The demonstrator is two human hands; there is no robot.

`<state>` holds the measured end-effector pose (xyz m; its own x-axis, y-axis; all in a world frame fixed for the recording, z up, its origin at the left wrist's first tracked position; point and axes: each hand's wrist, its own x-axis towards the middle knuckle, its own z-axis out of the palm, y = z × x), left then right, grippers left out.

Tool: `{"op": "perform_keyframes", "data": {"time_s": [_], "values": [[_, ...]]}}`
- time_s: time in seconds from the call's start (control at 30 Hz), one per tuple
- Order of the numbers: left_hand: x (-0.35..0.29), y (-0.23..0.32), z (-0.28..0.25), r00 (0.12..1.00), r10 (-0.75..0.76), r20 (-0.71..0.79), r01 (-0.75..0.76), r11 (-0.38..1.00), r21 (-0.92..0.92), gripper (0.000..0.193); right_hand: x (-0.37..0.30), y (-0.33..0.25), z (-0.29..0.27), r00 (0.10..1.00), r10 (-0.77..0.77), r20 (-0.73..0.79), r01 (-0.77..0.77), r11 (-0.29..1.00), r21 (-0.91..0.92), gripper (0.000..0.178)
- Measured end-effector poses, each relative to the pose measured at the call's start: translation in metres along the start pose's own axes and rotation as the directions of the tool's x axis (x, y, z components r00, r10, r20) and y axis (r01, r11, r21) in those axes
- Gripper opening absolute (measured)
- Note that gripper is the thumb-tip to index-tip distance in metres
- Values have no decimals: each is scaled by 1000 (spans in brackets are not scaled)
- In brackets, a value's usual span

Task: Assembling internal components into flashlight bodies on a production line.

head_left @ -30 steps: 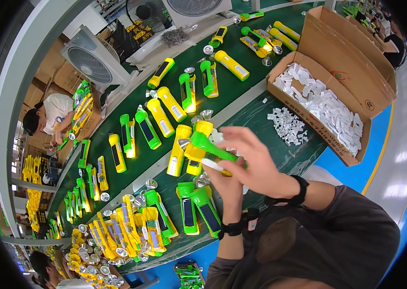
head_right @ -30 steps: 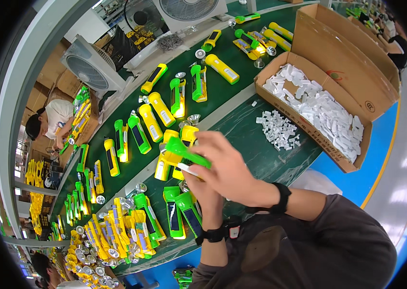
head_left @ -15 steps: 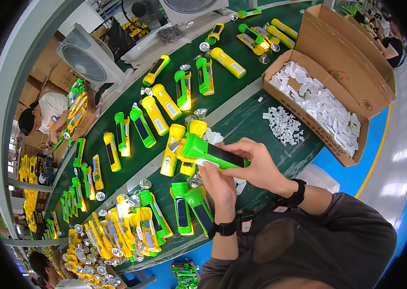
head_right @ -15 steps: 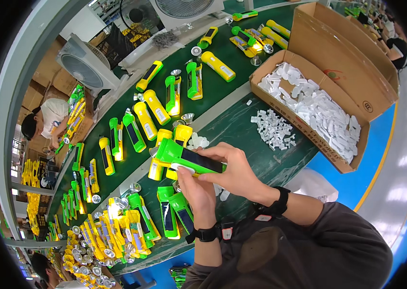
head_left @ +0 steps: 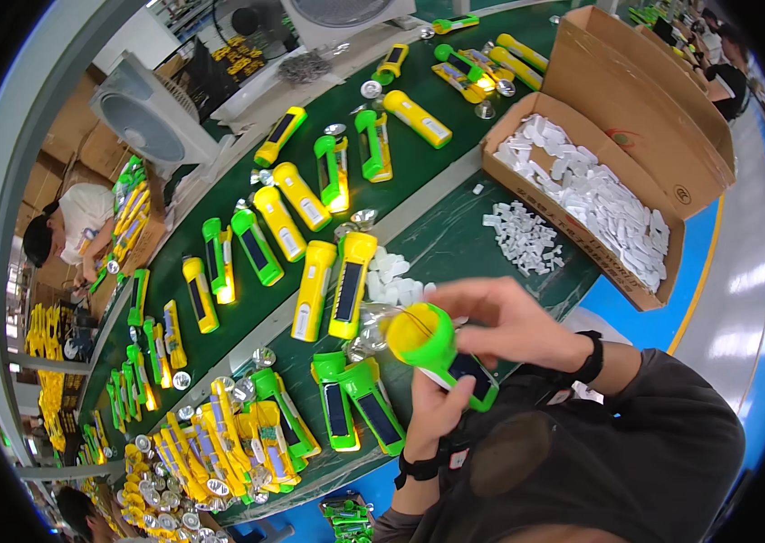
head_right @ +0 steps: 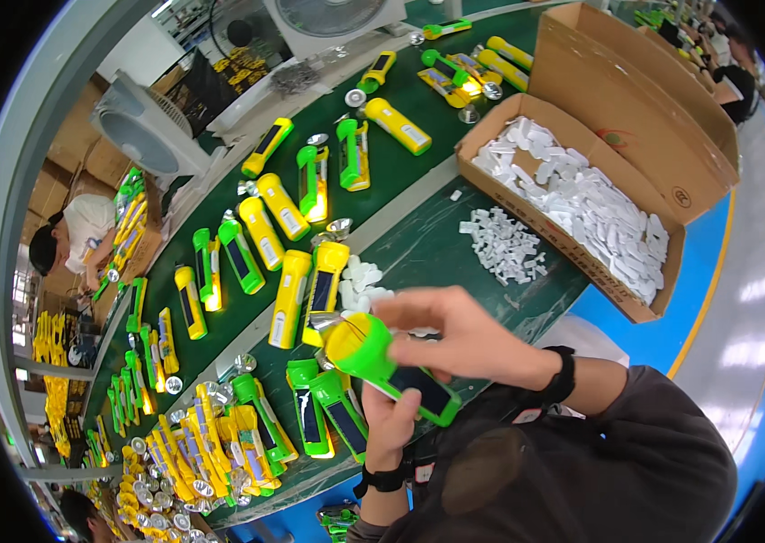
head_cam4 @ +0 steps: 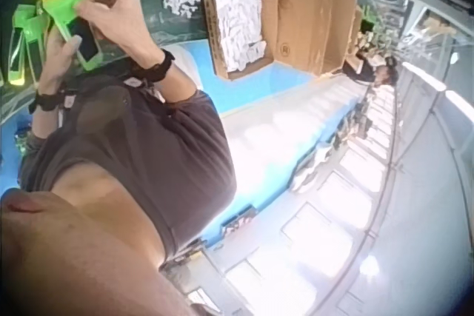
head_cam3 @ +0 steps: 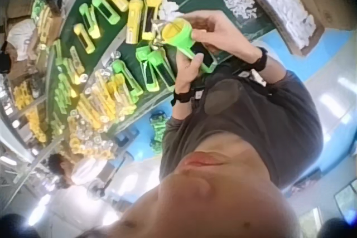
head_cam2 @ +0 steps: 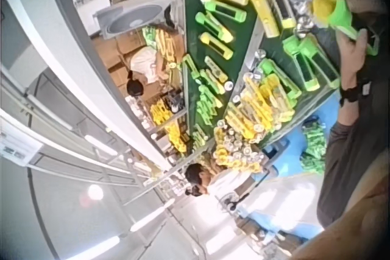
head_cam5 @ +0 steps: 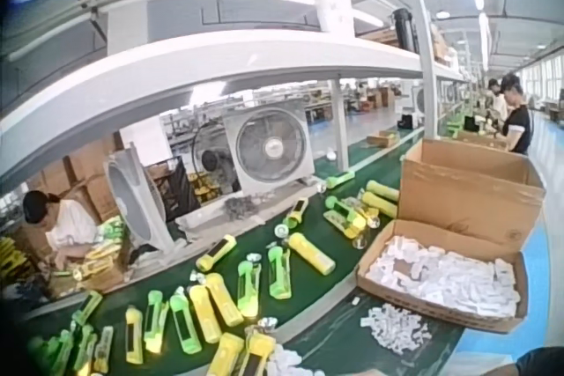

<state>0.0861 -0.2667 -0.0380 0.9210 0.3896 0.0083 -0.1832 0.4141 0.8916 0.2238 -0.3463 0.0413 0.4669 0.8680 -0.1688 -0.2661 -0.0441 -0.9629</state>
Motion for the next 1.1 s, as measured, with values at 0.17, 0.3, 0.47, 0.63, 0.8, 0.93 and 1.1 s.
{"op": "perform_keyframes", "data": {"time_s": [0.17,0.3,0.47,0.63,0.8,0.93,1.1], "values": [[-21,-11,2,985,-155,71,168,952,-254,48,-7,12,3,969,234,83,-240,968,69,22],[-28,-26,4,975,-218,-28,197,923,-331,51,6,60,-46,975,-193,107,221,829,-514,21],[-38,-20,-7,936,-252,-244,199,955,-221,58,-6,77,-101,918,-370,-145,-75,198,-977,29],[-33,-6,-7,956,-206,-211,132,939,-318,41,-4,107,-112,938,-333,-101,-73,96,-993,16],[-26,-11,-3,903,-185,-388,151,982,-117,41,-1,98,-108,910,-392,-138,-57,210,-976,21],[-18,-9,4,860,-198,-470,133,977,-168,55,1,61,-77,944,-157,-292,-10,867,-497,16],[-14,-5,7,873,-92,-479,135,989,56,68,5,44,-17,1000,2,-5,-2,1000,11,5]]}}
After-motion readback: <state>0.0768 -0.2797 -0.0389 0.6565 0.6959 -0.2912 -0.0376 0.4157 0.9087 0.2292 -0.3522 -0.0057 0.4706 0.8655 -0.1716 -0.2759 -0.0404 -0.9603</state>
